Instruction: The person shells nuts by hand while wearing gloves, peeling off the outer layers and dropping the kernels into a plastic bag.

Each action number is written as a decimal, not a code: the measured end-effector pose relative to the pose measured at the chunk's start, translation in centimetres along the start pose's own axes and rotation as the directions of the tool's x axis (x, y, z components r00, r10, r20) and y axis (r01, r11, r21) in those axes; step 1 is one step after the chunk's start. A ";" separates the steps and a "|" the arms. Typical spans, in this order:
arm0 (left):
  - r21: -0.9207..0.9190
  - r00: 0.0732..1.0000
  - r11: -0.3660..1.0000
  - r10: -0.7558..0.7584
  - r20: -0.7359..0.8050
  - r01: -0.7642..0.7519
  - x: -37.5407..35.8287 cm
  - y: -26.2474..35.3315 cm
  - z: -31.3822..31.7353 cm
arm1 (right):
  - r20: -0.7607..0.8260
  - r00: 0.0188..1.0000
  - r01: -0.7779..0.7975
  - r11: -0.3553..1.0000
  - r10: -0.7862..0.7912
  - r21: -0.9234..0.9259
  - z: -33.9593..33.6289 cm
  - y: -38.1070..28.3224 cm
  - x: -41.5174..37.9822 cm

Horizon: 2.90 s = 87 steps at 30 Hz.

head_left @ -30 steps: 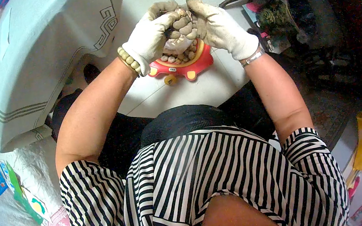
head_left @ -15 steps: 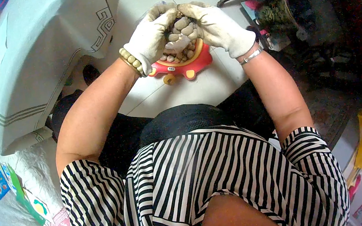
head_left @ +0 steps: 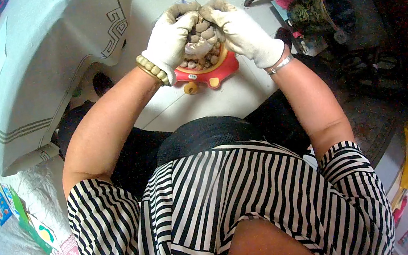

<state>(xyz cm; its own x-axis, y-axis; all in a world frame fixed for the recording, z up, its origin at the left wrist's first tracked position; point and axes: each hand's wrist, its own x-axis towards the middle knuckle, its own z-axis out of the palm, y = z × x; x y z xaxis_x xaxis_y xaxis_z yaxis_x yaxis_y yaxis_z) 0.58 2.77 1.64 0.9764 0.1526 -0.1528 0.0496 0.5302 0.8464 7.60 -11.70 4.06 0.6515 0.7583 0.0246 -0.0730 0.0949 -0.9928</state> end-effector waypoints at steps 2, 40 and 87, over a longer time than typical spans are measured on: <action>0.076 0.999 0.996 0.041 0.003 -0.041 -0.1 0.1 0.1 | 0.042 0.970 -0.234 0.884 0.238 0.406 -0.2 -0.1 0.1; -0.094 0.989 0.984 -0.150 -0.003 0.149 0.6 1.3 0.0 | 0.159 0.902 -0.421 0.735 0.401 0.532 -0.7 -1.6 0.3; -0.048 0.970 0.998 -0.046 -0.240 0.035 0.7 1.4 -1.0 | 0.253 0.892 -0.420 0.474 0.376 0.774 -1.7 1.7 2.5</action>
<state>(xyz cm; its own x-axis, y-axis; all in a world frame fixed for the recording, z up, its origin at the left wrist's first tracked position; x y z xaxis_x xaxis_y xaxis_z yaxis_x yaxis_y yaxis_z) 1.13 4.47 2.17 0.8939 0.3243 -0.3094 0.0734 0.5750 0.8148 10.33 -10.76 2.26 0.3621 0.8750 -0.3213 -0.8926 0.2261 -0.3901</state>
